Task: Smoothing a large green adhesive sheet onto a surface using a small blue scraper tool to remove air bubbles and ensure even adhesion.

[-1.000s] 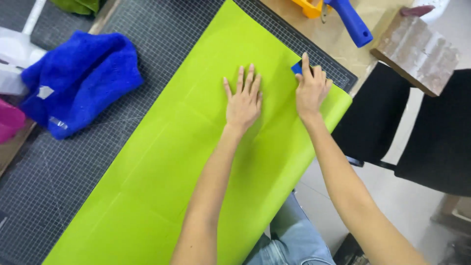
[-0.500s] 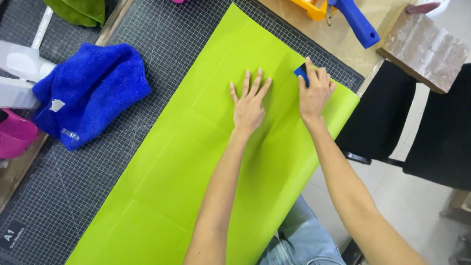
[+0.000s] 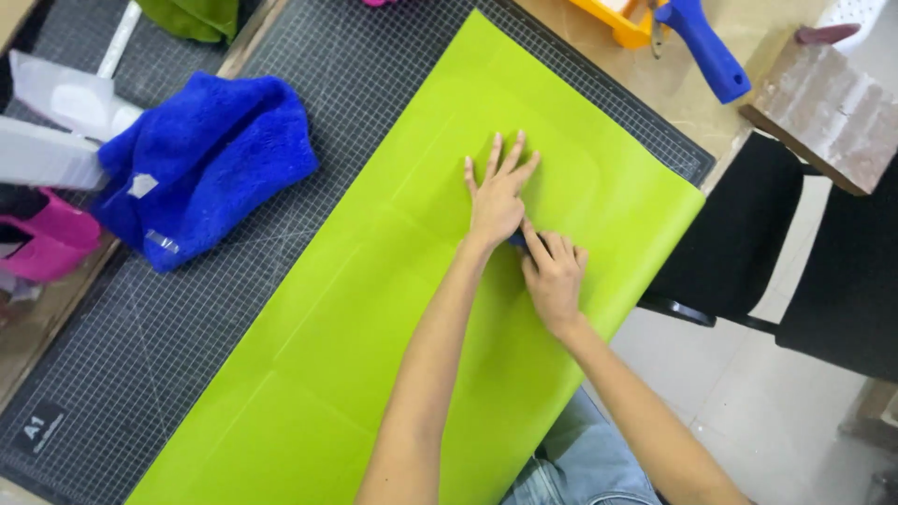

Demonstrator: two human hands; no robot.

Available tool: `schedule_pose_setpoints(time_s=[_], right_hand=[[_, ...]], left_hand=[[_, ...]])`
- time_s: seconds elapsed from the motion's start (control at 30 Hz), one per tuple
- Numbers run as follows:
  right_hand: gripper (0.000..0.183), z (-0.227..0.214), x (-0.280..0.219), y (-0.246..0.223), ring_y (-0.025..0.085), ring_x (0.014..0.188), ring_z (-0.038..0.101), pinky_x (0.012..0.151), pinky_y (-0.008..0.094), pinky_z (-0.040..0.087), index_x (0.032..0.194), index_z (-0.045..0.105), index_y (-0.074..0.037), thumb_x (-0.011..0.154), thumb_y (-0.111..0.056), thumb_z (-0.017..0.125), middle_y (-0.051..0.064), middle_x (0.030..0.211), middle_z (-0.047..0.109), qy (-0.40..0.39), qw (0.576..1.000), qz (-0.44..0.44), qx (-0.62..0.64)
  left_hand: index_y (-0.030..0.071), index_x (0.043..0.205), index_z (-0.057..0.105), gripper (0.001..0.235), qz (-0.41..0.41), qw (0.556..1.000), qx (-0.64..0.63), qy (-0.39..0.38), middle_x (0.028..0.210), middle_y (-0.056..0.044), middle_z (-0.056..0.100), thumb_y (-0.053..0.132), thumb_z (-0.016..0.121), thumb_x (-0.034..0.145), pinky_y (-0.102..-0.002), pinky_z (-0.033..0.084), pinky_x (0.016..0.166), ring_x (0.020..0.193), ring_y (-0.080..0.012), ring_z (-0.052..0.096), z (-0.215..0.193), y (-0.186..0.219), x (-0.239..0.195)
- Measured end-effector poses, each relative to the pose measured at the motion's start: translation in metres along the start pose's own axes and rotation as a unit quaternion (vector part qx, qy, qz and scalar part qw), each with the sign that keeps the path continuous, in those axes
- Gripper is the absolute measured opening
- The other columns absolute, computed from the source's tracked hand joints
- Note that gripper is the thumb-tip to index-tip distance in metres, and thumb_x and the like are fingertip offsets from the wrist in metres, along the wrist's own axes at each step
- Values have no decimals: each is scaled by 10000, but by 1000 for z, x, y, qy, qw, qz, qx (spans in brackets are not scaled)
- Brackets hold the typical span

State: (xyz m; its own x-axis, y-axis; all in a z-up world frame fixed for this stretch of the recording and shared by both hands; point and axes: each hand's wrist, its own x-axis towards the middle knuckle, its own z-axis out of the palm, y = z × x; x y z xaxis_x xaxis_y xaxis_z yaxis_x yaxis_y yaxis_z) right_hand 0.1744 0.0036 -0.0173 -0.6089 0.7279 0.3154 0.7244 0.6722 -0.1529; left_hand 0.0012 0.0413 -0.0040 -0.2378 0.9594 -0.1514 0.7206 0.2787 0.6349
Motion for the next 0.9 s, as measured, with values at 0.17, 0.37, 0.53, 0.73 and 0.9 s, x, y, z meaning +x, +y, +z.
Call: schedule_pose_setpoints(time_s=[0.17, 0.37, 0.53, 0.73, 0.9], right_hand=[[514, 15, 108, 48, 205, 945, 583, 827, 400, 374, 1442, 569, -265, 947, -274, 705, 3, 1039, 594, -1, 1000, -28, 0], [390, 71, 173, -39, 152, 927, 541, 884, 364, 343, 1373, 614, -293, 983, -311, 609, -30, 1014, 575, -9, 983, -172, 62], [455, 105, 284, -34, 271, 825, 537, 675, 426, 299, 1266, 706, -227, 843, -66, 666, 39, 965, 593, 81, 973, -201, 75], [468, 82, 206, -143, 163, 921, 599, 880, 338, 366, 1489, 512, -285, 1028, -302, 588, 71, 1085, 645, -107, 956, -26, 273], [611, 97, 256, -79, 162, 984, 585, 877, 435, 390, 1513, 432, -327, 961, -259, 684, -44, 1070, 581, -79, 981, -153, 91]], left_hand=[[89, 1482, 452, 511, -77, 959, -128, 242, 1587, -173, 351, 73, 486, 972, -551, 278, 1211, 1501, -358, 289, -6, -29, -42], [-48, 1556, 211, 1106, -273, 924, 207, 170, 1638, -289, 129, 652, 648, 819, -572, 162, 1221, 1531, -433, 117, -22, -31, -57], [-57, 1560, 199, 1126, -281, 896, 288, 186, 1643, -256, 129, 793, 461, 869, -507, 191, 1232, 1537, -378, 125, -15, -35, -54], [-55, 1556, 201, 837, -295, 916, 236, 135, 1650, -278, 86, 458, 486, 960, -525, 129, 1229, 1541, -408, 72, -7, -40, -51], [-56, 1552, 200, 1053, -281, 936, 138, 161, 1639, -294, 123, 670, 537, 868, -500, 111, 1245, 1546, -402, 97, -24, -31, -56]])
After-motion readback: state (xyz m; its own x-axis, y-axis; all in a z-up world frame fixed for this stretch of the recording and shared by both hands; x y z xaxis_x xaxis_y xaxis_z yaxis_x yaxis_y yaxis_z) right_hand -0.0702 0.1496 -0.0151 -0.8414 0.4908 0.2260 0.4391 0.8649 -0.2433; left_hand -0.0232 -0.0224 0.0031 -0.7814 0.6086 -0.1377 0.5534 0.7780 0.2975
